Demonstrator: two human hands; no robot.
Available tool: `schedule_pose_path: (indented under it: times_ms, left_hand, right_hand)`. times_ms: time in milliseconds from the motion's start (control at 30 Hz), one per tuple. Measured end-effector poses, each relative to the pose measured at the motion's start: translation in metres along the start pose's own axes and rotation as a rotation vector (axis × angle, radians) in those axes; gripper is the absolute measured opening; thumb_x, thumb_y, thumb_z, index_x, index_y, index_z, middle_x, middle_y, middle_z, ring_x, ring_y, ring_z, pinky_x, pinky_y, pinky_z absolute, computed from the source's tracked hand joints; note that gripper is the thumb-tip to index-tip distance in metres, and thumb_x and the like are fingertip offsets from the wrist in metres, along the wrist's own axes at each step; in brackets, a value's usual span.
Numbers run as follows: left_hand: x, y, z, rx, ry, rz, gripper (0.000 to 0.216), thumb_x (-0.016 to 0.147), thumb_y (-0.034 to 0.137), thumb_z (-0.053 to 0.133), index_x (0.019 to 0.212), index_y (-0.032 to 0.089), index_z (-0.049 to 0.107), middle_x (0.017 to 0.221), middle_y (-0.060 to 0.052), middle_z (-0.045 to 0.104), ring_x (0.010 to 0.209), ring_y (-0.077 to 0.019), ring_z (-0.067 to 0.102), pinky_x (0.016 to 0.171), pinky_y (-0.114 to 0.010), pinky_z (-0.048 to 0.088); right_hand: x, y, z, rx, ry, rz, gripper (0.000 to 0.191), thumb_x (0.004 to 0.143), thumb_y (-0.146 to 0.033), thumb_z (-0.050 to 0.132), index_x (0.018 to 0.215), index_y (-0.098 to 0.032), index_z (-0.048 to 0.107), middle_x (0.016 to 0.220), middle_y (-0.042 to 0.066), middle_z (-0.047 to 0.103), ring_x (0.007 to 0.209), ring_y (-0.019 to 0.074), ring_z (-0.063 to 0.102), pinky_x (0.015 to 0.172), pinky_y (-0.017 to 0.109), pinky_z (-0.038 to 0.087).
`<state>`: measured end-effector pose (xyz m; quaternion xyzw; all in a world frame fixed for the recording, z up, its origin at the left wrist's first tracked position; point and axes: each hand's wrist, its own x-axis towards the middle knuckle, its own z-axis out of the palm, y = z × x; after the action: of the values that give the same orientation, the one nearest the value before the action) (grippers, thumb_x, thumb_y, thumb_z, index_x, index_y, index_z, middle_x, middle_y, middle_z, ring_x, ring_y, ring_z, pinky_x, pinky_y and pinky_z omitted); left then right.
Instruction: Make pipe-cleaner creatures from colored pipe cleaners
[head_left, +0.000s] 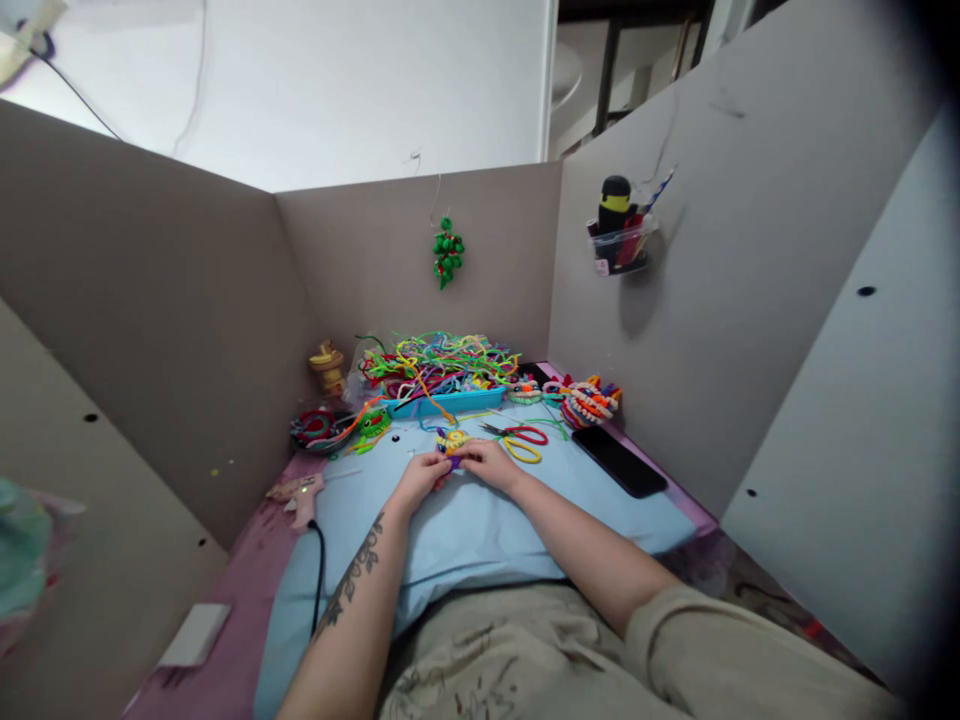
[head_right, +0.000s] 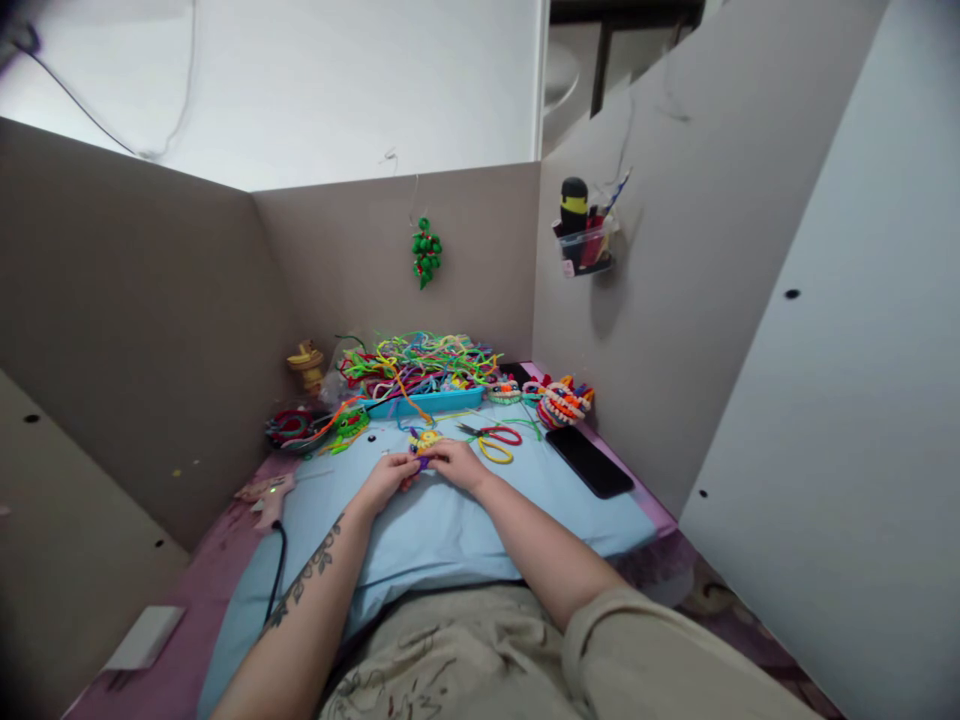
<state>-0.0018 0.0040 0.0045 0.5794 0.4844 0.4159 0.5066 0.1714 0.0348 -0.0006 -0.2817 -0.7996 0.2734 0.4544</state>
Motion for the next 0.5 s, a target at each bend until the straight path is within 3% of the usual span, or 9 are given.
schedule_pose_path:
  times_ms: [500]
  left_hand:
    - [-0.0003,0.0018,0.0007,0.034,0.007,0.000,0.032,0.064,0.045,0.064,0.062,0.014,0.055,0.049,0.003,0.048,0.042,-0.0067,0.039,0.042,-0.021,0.027]
  right_hand:
    - [-0.0009,0.0029,0.0037,-0.065,-0.013,-0.045,0.018,0.076,-0.017,0.059,0.092,-0.020,0.067,0.087,0.005,0.064,0.083,0.0160,0.057,0.077,0.030,0.045]
